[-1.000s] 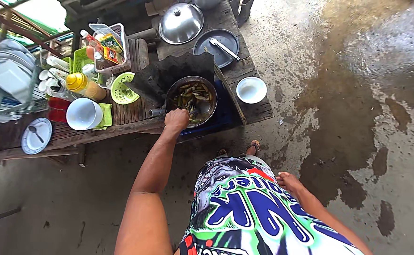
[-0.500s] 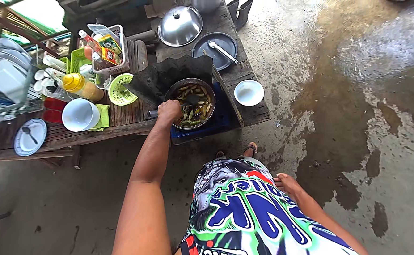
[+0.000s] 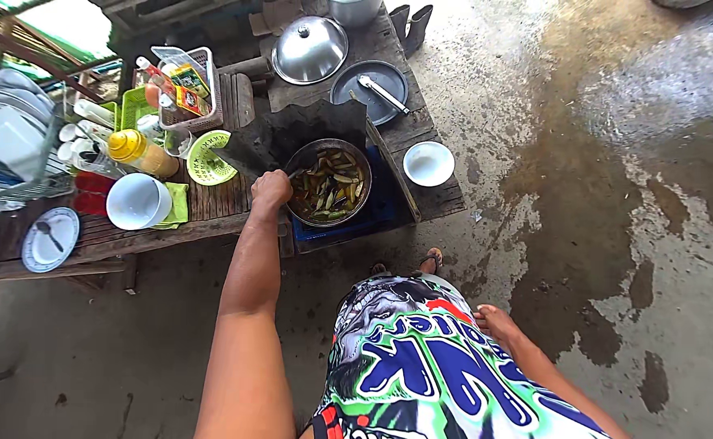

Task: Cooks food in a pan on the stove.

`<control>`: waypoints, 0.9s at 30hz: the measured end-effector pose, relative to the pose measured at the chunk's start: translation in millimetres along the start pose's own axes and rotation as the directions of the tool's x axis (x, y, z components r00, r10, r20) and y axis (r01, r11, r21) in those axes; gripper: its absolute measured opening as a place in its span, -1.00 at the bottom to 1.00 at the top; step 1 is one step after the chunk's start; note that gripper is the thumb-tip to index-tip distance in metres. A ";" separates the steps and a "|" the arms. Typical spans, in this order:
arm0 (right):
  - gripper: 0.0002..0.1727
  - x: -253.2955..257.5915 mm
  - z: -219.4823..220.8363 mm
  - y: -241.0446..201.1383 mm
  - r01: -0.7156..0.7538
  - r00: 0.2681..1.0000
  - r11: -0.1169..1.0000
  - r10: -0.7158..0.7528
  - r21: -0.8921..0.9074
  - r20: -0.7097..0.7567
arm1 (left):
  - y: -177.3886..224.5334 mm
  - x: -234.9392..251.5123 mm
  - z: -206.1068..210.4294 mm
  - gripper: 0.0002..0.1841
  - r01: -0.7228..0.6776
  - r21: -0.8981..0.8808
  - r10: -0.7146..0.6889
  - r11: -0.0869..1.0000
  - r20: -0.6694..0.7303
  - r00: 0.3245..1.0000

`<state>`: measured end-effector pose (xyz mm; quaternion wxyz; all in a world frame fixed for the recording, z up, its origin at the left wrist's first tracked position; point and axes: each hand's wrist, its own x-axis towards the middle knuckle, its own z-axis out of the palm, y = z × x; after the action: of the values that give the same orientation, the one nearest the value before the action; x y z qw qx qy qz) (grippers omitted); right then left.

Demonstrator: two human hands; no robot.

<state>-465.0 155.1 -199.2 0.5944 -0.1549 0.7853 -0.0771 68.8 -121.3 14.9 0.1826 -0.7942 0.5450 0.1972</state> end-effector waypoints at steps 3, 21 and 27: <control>-0.52 -1.3 1.4 -1.8 -0.007 1.000 1.000 0.007 -0.010 0.000 | -12.5 9.7 17.2 -0.75 -0.002 -0.060 0.005 0.998 0.049 0.999; -0.53 -3.9 5.3 -23.0 0.012 1.000 0.998 -0.012 -0.057 0.012 | -63.3 -38.3 59.7 -0.67 -0.013 -0.349 0.048 0.937 0.093 0.995; -0.52 -7.4 5.5 -33.6 0.022 1.000 0.995 -0.022 -0.100 0.002 | -71.0 -62.0 68.2 -0.68 -0.035 -0.345 0.044 0.938 0.019 0.999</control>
<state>-452.8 126.3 -183.7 0.5853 -0.1933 0.7862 -0.0442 107.2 -13.6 -6.4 0.0441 -0.8002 0.5153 0.3036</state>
